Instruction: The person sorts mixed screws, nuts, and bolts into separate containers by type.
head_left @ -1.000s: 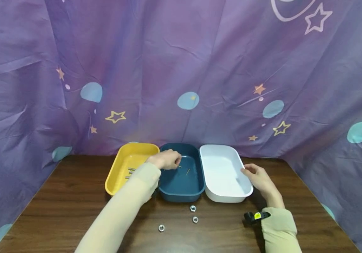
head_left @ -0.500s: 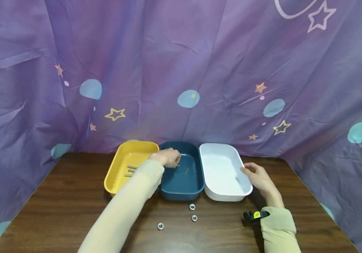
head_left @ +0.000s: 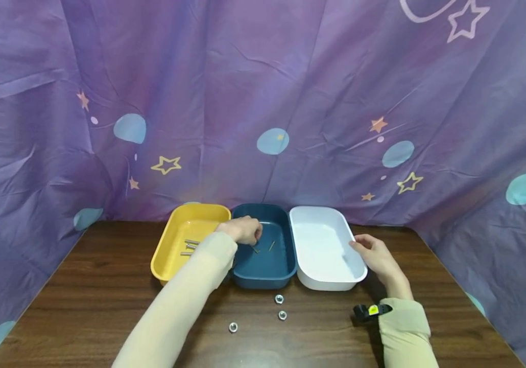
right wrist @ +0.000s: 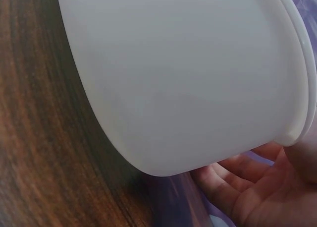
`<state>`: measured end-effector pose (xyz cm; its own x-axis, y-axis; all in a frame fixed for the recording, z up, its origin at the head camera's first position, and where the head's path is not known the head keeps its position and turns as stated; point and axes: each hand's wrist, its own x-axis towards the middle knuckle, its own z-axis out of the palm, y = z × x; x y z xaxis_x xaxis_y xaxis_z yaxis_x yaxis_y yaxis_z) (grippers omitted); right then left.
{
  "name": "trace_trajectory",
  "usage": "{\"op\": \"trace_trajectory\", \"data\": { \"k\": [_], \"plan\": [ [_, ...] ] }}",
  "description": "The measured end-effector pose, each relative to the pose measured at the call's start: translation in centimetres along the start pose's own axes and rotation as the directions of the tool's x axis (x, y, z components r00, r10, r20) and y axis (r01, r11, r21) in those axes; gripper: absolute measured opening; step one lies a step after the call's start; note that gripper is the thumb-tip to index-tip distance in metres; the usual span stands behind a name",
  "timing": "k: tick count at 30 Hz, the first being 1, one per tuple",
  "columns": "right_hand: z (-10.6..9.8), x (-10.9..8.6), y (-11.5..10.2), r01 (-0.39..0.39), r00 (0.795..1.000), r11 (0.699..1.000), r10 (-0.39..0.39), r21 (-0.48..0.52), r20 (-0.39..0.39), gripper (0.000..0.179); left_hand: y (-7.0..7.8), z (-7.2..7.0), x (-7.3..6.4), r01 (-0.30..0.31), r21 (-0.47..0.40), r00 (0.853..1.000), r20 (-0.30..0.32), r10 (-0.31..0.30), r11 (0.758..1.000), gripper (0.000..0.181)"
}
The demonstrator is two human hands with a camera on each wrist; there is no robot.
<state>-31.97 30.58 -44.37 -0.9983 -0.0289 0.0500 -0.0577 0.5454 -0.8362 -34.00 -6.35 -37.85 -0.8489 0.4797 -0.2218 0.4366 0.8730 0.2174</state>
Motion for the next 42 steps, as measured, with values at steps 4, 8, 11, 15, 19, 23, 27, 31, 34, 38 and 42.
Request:
{"op": "trace_trajectory", "data": {
  "k": [4, 8, 11, 15, 19, 23, 27, 31, 34, 38, 42],
  "plan": [
    [0.1, 0.0, 0.0, 0.007, 1.000, 1.000, -0.007, 0.010, 0.001, 0.042, 0.3, -0.5, -0.8, -0.011, 0.023, 1.000, 0.015, 0.010, 1.000, 0.009],
    [0.2, -0.1, -0.1, 0.024, 1.000, 0.999, -0.024, 0.022, -0.002, 0.041, 0.8, -1.2, -1.6, -0.056, 0.035, 0.998, -0.004, 0.057, 0.998, 0.020],
    [0.2, -0.2, -0.1, 0.039, 0.999, 0.999, -0.039, 0.031, -0.015, 0.040, 1.3, -1.7, -2.3, -0.124, 0.031, 0.991, -0.040, 0.125, 0.992, 0.021],
    [-0.1, -0.2, 0.0, 0.050, 0.998, 0.998, -0.049, 0.032, -0.027, 0.039, 2.0, -1.9, -3.7, -0.197, -0.009, 0.978, -0.077, 0.195, 0.980, 0.020],
    [-0.1, -0.4, 0.0, 0.045, 0.999, 0.998, -0.045, 0.041, -0.019, 0.039, 2.2, -1.0, -5.7, -0.281, -0.084, 0.948, -0.178, 0.263, 0.956, 0.019],
    [0.1, -0.5, -0.2, 0.037, 0.999, 0.998, -0.037, 0.055, -0.009, 0.040, 1.9, 0.4, -8.0, -0.362, -0.111, 0.900, -0.300, 0.316, 0.926, 0.014],
    [0.2, -0.4, -0.4, 0.030, 1.000, 0.998, -0.029, 0.047, -0.010, 0.040, 1.8, 1.6, -9.9, -0.390, -0.114, 0.874, -0.357, 0.329, 0.914, 0.011],
    [0.1, -0.4, -0.4, 0.022, 1.000, 0.999, -0.021, 0.039, -0.012, 0.040, 1.8, 2.8, -11.4, -0.398, -0.131, 0.870, -0.368, 0.328, 0.908, 0.011],
    [0.1, -0.3, -0.3, 0.023, 1.000, 0.999, -0.022, 0.035, -0.013, 0.040, 1.7, 3.6, -12.2, -0.395, -0.151, 0.874, -0.366, 0.319, 0.906, 0.010],
    [0.0, -0.2, -0.2, 0.030, 0.999, 0.999, -0.030, 0.030, -0.017, 0.039, 1.6, 4.5, -13.3, -0.393, -0.205, 0.887, -0.342, 0.310, 0.897, 0.011],
    [0.0, -0.2, -0.2, 0.036, 0.999, 0.999, -0.036, 0.032, -0.017, 0.039, 1.2, 5.5, -14.3, -0.387, -0.285, 0.906, -0.296, 0.304, 0.877, 0.012]
  ]
}}
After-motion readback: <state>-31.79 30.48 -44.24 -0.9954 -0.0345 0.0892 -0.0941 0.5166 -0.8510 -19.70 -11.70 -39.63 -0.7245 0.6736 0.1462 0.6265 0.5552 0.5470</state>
